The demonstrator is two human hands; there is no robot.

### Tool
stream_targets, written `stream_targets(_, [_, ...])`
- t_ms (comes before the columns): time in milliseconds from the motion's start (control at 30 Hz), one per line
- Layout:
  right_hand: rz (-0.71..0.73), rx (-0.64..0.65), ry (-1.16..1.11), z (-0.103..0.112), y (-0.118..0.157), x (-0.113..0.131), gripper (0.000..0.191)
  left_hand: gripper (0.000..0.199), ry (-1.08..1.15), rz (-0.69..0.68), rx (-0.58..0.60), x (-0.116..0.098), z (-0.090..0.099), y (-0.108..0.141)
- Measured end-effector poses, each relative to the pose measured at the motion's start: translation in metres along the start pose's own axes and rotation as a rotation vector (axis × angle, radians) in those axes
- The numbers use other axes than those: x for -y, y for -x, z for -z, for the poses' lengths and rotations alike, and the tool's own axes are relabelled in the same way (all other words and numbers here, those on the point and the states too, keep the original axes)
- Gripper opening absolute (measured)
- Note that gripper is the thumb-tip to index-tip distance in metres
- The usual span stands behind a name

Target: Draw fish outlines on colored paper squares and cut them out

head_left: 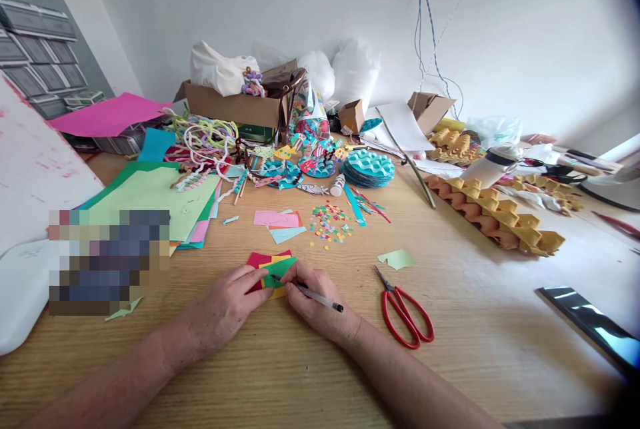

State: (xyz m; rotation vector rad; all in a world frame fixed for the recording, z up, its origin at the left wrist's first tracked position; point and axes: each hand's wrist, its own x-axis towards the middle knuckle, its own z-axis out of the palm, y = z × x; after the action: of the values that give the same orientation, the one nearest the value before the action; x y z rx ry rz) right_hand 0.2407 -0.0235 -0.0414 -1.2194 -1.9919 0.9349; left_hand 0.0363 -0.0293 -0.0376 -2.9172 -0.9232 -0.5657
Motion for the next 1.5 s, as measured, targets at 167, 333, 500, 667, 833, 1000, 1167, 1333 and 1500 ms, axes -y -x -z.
stream_targets(167, [0.002, 0.006, 0.003, -0.0011, -0.0002, 0.0001, 0.013, 0.035, 0.019, 0.009, -0.001, 0.0009, -0.0010, 0.0007])
stream_targets(333, [0.005, 0.008, -0.003, -0.0008, -0.0004, 0.0001, 0.013, 0.033, 0.001, 0.010, 0.021, 0.0005, -0.0007, 0.0000])
stream_targets(500, [0.000, -0.002, 0.017, 0.0000, -0.0005, 0.0001, 0.013, 0.035, -0.004, 0.009, 0.016, 0.0007, -0.0017, 0.0013])
stream_targets(667, [0.003, 0.009, 0.015, -0.0001, -0.0002, 0.0009, 0.014, 0.035, -0.006, 0.007, 0.017, 0.0008, -0.0009, 0.0011])
stream_targets(833, [0.011, -0.001, 0.005, -0.0005, -0.0004, 0.0003, 0.014, 0.036, 0.007, 0.014, 0.013, 0.0015, -0.0018, 0.0016])
stream_targets(1000, [0.006, 0.005, 0.006, -0.0003, -0.0005, 0.0003, 0.013, 0.035, -0.009, 0.009, 0.010, 0.0015, -0.0022, 0.0020])
stream_targets(1167, [0.008, 0.014, 0.010, 0.0001, -0.0007, 0.0009, 0.013, 0.035, -0.011, 0.005, 0.028, 0.0009, -0.0016, 0.0014])
stream_targets(1333, [0.003, 0.002, 0.018, 0.0002, -0.0008, 0.0013, 0.014, 0.034, -0.014, 0.011, 0.019, 0.0015, -0.0027, 0.0017])
stream_targets(1500, [0.025, 0.009, 0.016, 0.0002, -0.0006, 0.0005, 0.014, 0.034, -0.018, 0.021, 0.048, 0.0005, -0.0005, 0.0016])
